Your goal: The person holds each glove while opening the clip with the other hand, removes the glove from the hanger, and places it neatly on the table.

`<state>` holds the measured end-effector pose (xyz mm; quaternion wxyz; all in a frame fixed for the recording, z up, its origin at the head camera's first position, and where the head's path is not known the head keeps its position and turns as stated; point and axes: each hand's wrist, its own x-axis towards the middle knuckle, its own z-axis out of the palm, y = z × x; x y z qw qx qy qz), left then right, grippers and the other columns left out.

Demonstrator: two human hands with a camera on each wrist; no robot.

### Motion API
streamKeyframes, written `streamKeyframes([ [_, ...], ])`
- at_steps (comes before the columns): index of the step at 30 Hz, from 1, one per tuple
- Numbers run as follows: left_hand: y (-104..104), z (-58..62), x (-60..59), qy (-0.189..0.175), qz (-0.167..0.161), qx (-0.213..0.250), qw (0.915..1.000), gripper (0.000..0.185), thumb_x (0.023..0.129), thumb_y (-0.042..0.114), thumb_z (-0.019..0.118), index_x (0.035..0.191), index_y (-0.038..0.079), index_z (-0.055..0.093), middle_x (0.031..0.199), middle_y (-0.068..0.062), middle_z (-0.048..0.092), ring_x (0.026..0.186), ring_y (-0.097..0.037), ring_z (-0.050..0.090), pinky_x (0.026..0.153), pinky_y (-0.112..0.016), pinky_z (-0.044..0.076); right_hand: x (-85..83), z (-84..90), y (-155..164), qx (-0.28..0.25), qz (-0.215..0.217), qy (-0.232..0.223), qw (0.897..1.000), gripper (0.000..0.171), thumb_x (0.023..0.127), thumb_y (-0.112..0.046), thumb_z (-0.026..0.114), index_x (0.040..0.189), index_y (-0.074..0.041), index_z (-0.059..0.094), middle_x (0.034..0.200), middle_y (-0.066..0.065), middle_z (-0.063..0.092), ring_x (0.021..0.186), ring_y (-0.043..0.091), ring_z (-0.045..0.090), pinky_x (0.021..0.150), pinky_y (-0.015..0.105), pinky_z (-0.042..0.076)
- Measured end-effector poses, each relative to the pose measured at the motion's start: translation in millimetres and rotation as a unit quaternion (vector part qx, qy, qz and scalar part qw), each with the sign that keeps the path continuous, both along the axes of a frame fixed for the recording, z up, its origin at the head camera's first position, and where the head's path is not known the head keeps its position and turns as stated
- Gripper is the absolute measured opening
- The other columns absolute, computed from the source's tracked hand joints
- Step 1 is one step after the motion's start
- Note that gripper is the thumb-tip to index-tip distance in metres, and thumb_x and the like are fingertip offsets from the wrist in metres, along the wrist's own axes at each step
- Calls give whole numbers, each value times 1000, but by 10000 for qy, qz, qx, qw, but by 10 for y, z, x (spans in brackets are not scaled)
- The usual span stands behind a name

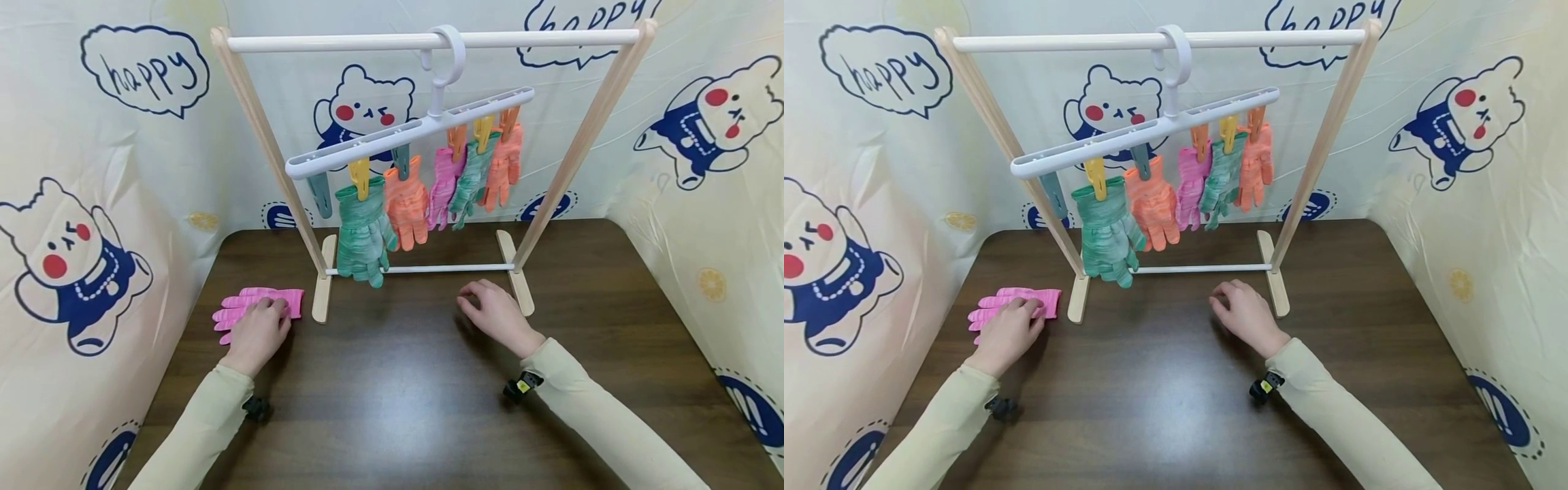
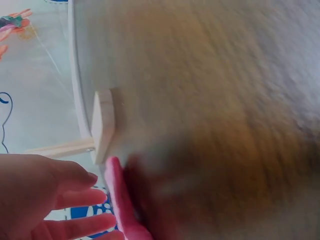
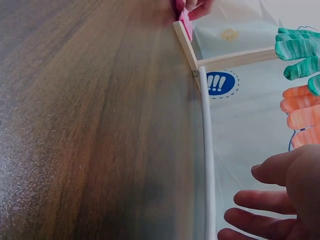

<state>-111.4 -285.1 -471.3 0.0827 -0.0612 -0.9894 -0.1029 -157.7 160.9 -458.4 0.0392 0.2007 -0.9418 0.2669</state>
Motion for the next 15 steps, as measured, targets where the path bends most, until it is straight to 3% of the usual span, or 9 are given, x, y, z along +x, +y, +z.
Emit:
streamKeyframes([
  [5,80,66,1,543,-235,238,9980,15,92,8,73,102,-3,71,94,-25,68,81,-44,66,66,-58,56,10,23,2,-65,14,53,10000,19,99,-20,70,109,-5,74,103,11,71,91,28,68,80,49,55],
  [10,179,164,-9,480,-231,619,9967,18,94,11,73,108,0,73,88,-18,70,64,-28,60,49,-41,52,28,48,-6,-129,40,58,9999,18,100,-20,70,110,-5,74,104,11,71,91,27,68,80,48,56],
  [15,278,262,-21,728,-193,1061,9915,17,98,13,69,111,4,73,93,-17,73,61,-23,58,44,-31,43,44,111,-31,-263,69,84,9996,17,99,-18,71,111,-6,74,105,10,72,92,27,69,81,48,56],
])
